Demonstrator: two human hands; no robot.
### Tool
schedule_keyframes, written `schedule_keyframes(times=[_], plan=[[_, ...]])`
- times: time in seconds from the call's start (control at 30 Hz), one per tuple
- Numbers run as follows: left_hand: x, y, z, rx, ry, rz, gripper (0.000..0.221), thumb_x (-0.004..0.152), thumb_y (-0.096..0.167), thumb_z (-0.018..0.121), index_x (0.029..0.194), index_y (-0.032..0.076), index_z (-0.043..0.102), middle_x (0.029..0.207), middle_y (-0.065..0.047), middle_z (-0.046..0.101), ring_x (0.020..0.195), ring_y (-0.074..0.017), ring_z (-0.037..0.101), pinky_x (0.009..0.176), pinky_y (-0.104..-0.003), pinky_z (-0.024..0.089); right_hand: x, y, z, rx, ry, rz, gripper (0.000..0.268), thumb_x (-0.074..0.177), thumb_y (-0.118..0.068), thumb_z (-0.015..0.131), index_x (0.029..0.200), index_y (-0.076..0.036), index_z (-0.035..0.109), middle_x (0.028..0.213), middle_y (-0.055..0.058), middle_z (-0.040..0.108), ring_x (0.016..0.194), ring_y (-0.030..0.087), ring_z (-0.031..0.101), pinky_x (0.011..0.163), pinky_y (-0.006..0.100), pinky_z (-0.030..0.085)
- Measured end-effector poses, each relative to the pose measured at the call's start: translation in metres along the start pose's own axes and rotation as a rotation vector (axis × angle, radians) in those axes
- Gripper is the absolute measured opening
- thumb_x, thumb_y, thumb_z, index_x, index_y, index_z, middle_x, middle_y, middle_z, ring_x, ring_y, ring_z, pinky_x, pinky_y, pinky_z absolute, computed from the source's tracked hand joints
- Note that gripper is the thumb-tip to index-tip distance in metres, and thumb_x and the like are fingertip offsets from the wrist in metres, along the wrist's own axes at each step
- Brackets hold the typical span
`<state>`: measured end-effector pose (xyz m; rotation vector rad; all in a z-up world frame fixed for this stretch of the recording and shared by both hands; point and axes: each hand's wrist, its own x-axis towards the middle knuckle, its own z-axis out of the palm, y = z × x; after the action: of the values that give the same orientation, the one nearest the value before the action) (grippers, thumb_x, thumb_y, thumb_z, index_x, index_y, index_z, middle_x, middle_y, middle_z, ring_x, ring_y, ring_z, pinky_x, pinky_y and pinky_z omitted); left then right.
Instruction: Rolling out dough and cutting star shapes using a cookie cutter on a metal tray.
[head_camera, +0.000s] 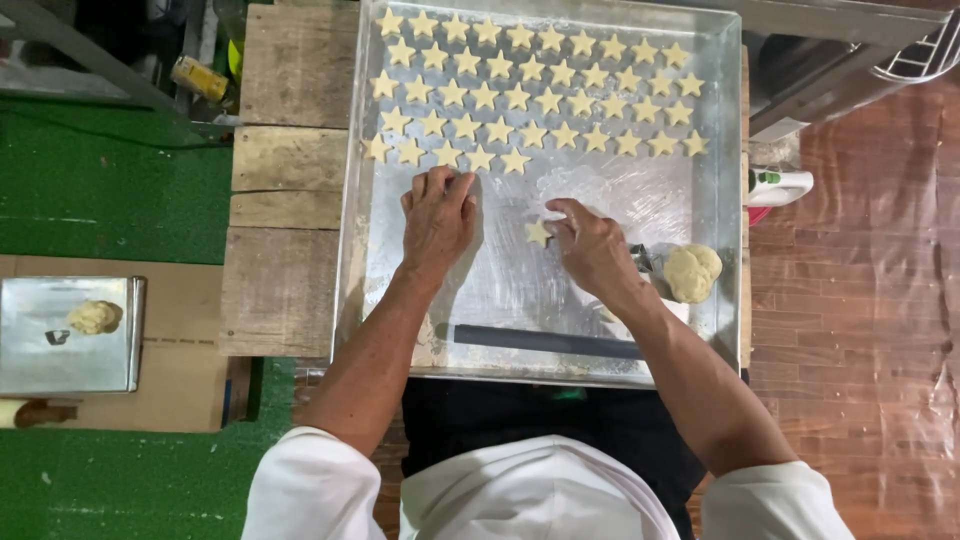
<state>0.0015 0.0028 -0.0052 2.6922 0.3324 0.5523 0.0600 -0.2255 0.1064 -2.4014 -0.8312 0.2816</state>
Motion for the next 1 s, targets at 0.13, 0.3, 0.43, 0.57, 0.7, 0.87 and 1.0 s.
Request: schedule_keyframes(times=[0.13,0.3,0.43,0.57,0.7,0.87,1.0], plan=[[-0.001,0.001,0.002,-0.001,0.023,-0.003,0.026,0.097,0.023,0.065,0.122,0.021,0.065,0.115,-0.001,0.046,0.115,-0.0257,0.048,0.093,-0.044,0.042,0.005,0.05,0.028,-0.026,0.043,-0.044,0.03,0.097,-0.011,0.062,0.127,-0.016,0.067,0.101,0.014,0.079,0.096,0.033,0.076,0.085,0.046,0.059],[-0.003,0.002,0.001,0.012,-0.037,0.073,0.025,0.098,0.025,0.064,0.123,0.024,0.064,0.114,0.001,0.045,0.116,-0.0256,0.049,0.094,-0.047,0.04,0.005,0.074,0.038,-0.13,0.208,-0.216,0.031,0.09,-0.003,0.069,0.122,-0.007,0.07,0.104,0.016,0.076,0.099,0.038,0.072,0.088,0.047,0.057],[-0.003,0.003,0.002,0.031,-0.053,0.103,0.025,0.098,0.027,0.064,0.123,0.026,0.065,0.113,0.001,0.046,0.117,-0.0249,0.049,0.095,-0.046,0.041,0.01,0.09,0.045,-0.174,0.259,-0.234,0.028,0.088,-0.004,0.072,0.116,-0.01,0.074,0.101,0.01,0.074,0.097,0.032,0.071,0.091,0.041,0.055],[-0.002,0.004,0.0,0.024,-0.061,0.091,0.023,0.099,0.028,0.062,0.121,0.025,0.067,0.113,0.002,0.048,0.116,-0.0238,0.05,0.095,-0.045,0.042,0.012,0.091,0.042,-0.187,0.246,-0.28,0.02,0.089,-0.004,0.075,0.108,-0.011,0.076,0.097,0.009,0.071,0.093,0.03,0.07,0.089,0.039,0.054],[-0.002,0.005,-0.001,0.017,-0.065,0.086,0.024,0.098,0.028,0.063,0.121,0.024,0.068,0.113,0.001,0.048,0.115,-0.0238,0.05,0.095,-0.045,0.042,0.02,0.081,0.039,-0.22,0.256,-0.274,0.016,0.088,-0.005,0.078,0.101,-0.013,0.077,0.094,0.006,0.07,0.089,0.027,0.069,0.085,0.036,0.054],[-0.001,0.006,-0.005,0.0,-0.075,0.083,0.024,0.099,0.027,0.063,0.122,0.023,0.069,0.114,0.001,0.049,0.115,-0.0245,0.051,0.096,-0.045,0.043,0.049,0.092,0.045,-0.277,0.263,-0.244,0.013,0.091,-0.008,0.077,0.101,-0.015,0.077,0.092,0.004,0.069,0.088,0.024,0.068,0.081,0.035,0.054],[0.0,0.009,-0.012,-0.025,-0.109,0.075,0.024,0.1,0.024,0.061,0.123,0.021,0.068,0.113,0.0,0.048,0.115,-0.0254,0.051,0.097,-0.046,0.043,0.079,0.105,0.048,-0.261,0.302,-0.327,0.012,0.092,-0.005,0.076,0.101,-0.011,0.076,0.087,0.008,0.068,0.084,0.029,0.069,0.082,0.038,0.055]])
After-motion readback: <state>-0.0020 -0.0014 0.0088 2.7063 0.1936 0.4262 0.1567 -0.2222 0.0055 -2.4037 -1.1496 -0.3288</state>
